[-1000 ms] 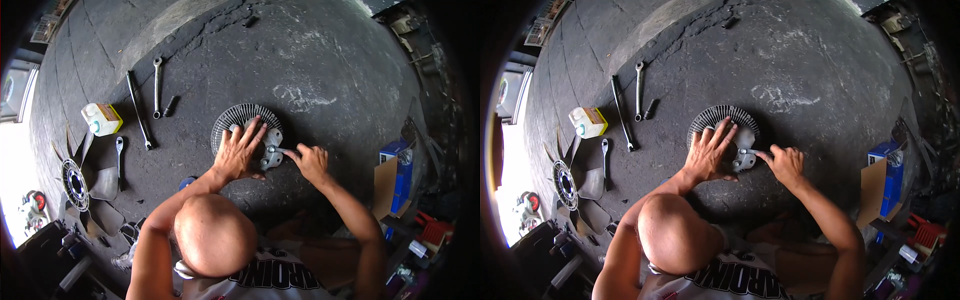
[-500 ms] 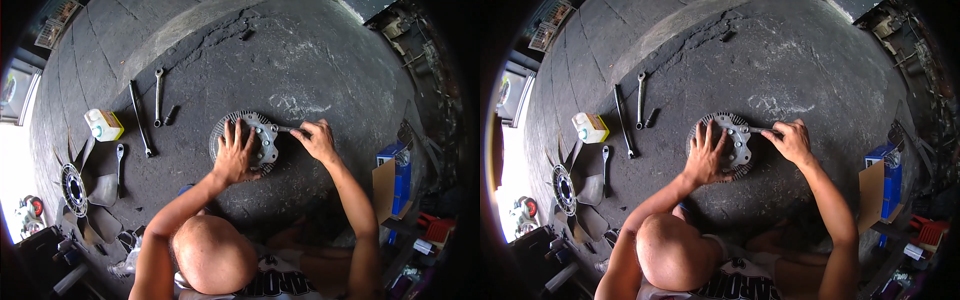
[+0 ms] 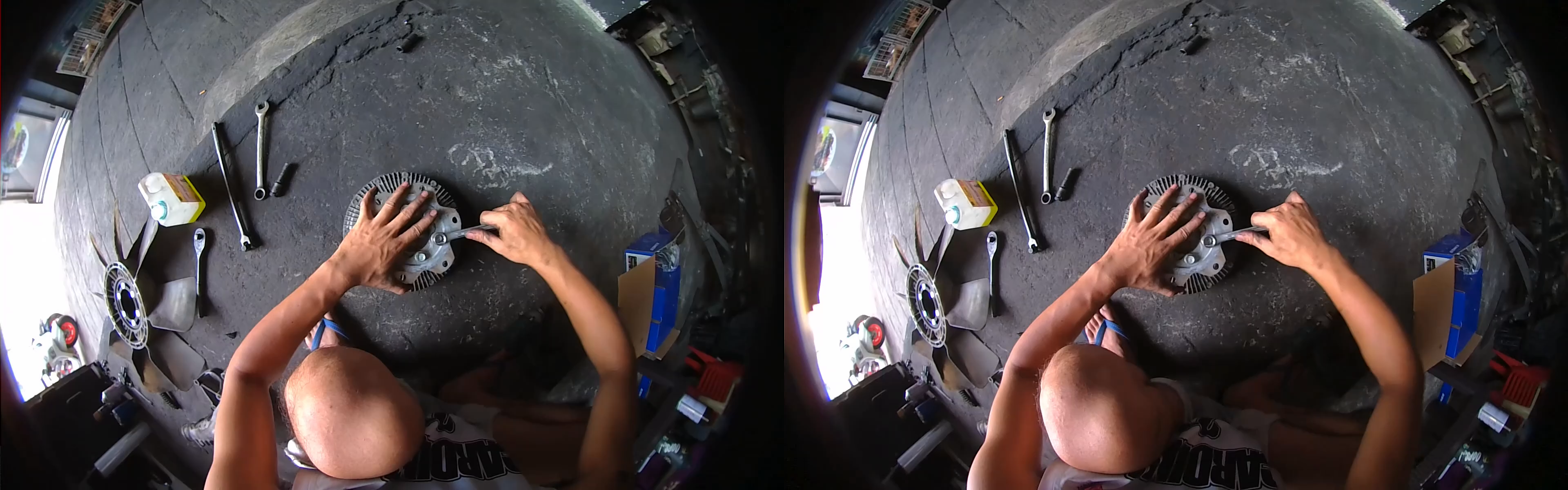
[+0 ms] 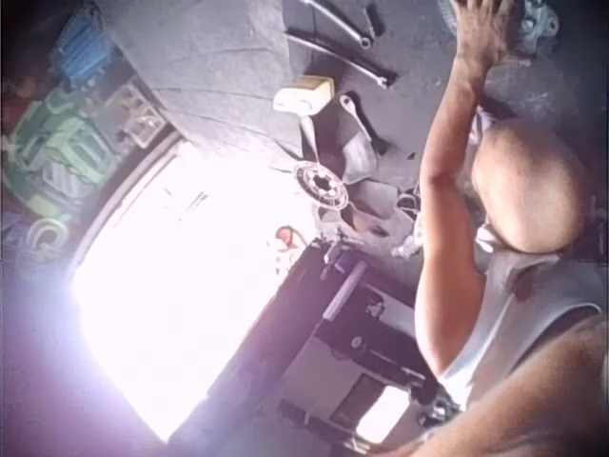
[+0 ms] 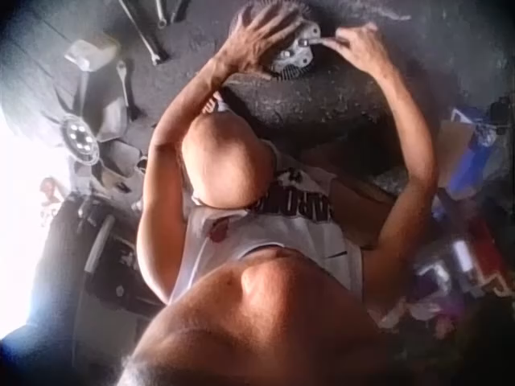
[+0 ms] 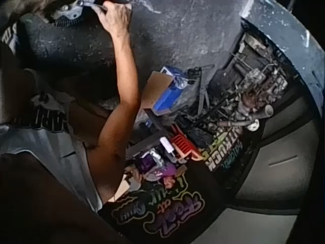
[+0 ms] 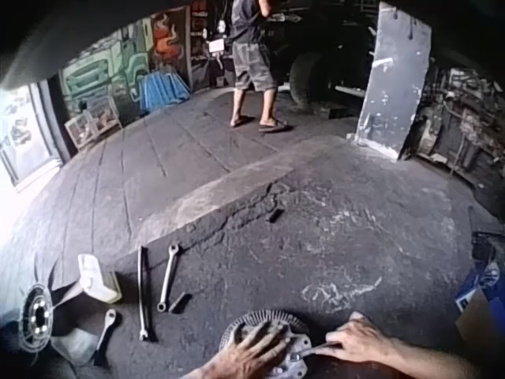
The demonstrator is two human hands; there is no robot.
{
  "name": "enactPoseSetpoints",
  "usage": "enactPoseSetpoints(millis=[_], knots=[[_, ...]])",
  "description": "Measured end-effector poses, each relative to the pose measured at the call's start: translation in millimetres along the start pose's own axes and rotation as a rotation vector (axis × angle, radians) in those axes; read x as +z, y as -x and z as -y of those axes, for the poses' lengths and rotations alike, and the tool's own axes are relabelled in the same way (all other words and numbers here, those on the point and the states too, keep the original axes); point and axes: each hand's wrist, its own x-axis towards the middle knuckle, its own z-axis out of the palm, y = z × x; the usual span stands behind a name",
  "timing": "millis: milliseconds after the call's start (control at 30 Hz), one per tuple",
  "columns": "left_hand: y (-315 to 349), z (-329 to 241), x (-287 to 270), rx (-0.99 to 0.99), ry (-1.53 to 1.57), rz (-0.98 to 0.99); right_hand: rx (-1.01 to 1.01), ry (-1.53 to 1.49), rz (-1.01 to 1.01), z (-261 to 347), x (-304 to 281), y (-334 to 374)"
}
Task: The recorder is assembling an automotive fan clutch by attaching a hub adapter and tightening bolts with a wrench.
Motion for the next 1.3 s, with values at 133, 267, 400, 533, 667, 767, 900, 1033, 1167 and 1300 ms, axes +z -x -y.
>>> enactPoseSetpoints(millis=[133, 267, 400, 533, 667, 767, 900, 1033, 1167, 1300], knots=[[-0.9, -0.6, 5.4, 0.002, -0.023, -0.035, -0.122, 0.118, 0.116, -4.0, -19.6, -13.8], [0.5, 1.9, 4.8, -0.011, -0.004, -0.016, -0.127, 0.155, 0.089, -1.4, -18.3, -23.6], [0.9, -1.0, 5.4, -0.037, -0.009, 0.024, -0.066, 0.125, 0.092, 6.3, -15.6, -13.1], [3.8, -2.3, 6.0, -0.078, 0.04, -0.026, 0.125, 0.177, -0.044, 19.8, 19.4, 21.3], [4.7, -10.8, 13.5, -0.129, 0.102, -0.069, 0.306, 0.078, -0.15, 36.8, 46.0, 39.8], [1.0, -11.0, 10.5, -0.141, 0.076, -0.052, 0.512, -0.045, 0.057, 51.6, 27.8, 32.9], [1.3, -12.4, 4.5, -0.125, 0.066, -0.051, 0.649, -0.183, -0.056, 72.6, 25.2, 35.7], [-2.5, 7.6, 0.7, 0.025, 0.041, 0.001, 0.616, -0.275, -0.048, 68.3, 31.8, 44.6], [-9.4, 40.3, -8.4, 0.105, 0.029, -0.011, 0.388, -0.211, -0.278, 62.6, 1.8, 41.8], [12.6, 24.6, -18.3, -0.094, 0.031, -0.072, 0.312, -0.057, -0.149, 25.8, -20.9, 44.8]])
